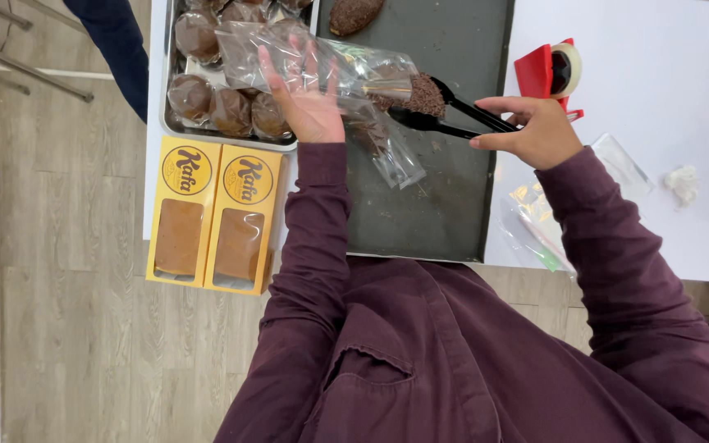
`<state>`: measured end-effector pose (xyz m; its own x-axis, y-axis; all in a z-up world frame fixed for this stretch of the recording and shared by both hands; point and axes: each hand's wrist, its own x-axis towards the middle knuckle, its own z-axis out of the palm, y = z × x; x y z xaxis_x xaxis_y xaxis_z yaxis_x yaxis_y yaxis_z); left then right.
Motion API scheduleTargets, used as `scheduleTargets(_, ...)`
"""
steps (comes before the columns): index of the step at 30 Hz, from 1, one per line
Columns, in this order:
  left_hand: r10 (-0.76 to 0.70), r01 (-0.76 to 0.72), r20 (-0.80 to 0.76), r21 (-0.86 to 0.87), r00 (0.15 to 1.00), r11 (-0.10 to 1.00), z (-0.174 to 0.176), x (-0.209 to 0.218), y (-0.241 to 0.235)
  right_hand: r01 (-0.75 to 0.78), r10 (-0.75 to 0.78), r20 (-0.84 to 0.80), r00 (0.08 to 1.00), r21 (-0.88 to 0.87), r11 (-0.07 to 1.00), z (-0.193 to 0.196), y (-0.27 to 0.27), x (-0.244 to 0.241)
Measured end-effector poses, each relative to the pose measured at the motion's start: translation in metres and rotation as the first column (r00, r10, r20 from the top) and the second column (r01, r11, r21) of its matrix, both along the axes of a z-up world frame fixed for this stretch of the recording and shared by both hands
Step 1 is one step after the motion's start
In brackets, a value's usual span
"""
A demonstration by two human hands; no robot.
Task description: The person uses tongs to place round and oblong baked goods into clear plastic bags. They then seal the bags and place them into a tray. The person repeats this process for several items.
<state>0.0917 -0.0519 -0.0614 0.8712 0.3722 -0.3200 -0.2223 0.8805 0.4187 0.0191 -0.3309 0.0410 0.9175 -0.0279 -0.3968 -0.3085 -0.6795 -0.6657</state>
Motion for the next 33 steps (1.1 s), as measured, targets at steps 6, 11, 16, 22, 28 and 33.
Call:
scheduleTargets(6, -0.055, 0.013, 0.157, 0.253, 0.986, 0.967, -0.007, 0.008, -0.038, 0.019, -0.019, 0.02, 1.0, 0.008, 1.0, 0.022, 0.021, 0.002)
scheduleTargets(11, -0.158, 0.11, 0.251, 0.197, 0.955, 0.974, -0.006, 0.004, -0.062, 0.028, -0.036, 0.128, 0.991, 0.069, 0.997, 0.028, 0.028, 0.014)
scheduleTargets(16, -0.172, 0.17, 0.179, 0.027, 0.969, 0.985, -0.006, 0.006, -0.074, -0.06, 0.071, 0.247, 0.966, -0.05, 0.997, 0.054, 0.043, 0.019)
scheduleTargets(22, -0.241, 0.238, 0.267, 0.043, 0.933, 0.97, -0.002, 0.008, -0.07, -0.193, 0.209, 0.26, 0.943, -0.085, 0.977, 0.094, 0.064, 0.035)
scheduleTargets(28, -0.234, 0.255, 0.471, 0.02, 0.851, 0.967, 0.005, 0.009, -0.05, -0.26, 0.312, 0.278, 0.909, -0.207, 0.943, 0.109, 0.087, 0.041)
scheduleTargets(33, -0.137, 0.24, 0.539, -0.126, 0.831, 0.962, 0.01, 0.019, -0.013, -0.246, 0.305, 0.241, 0.921, -0.247, 0.937, 0.132, 0.085, 0.008)
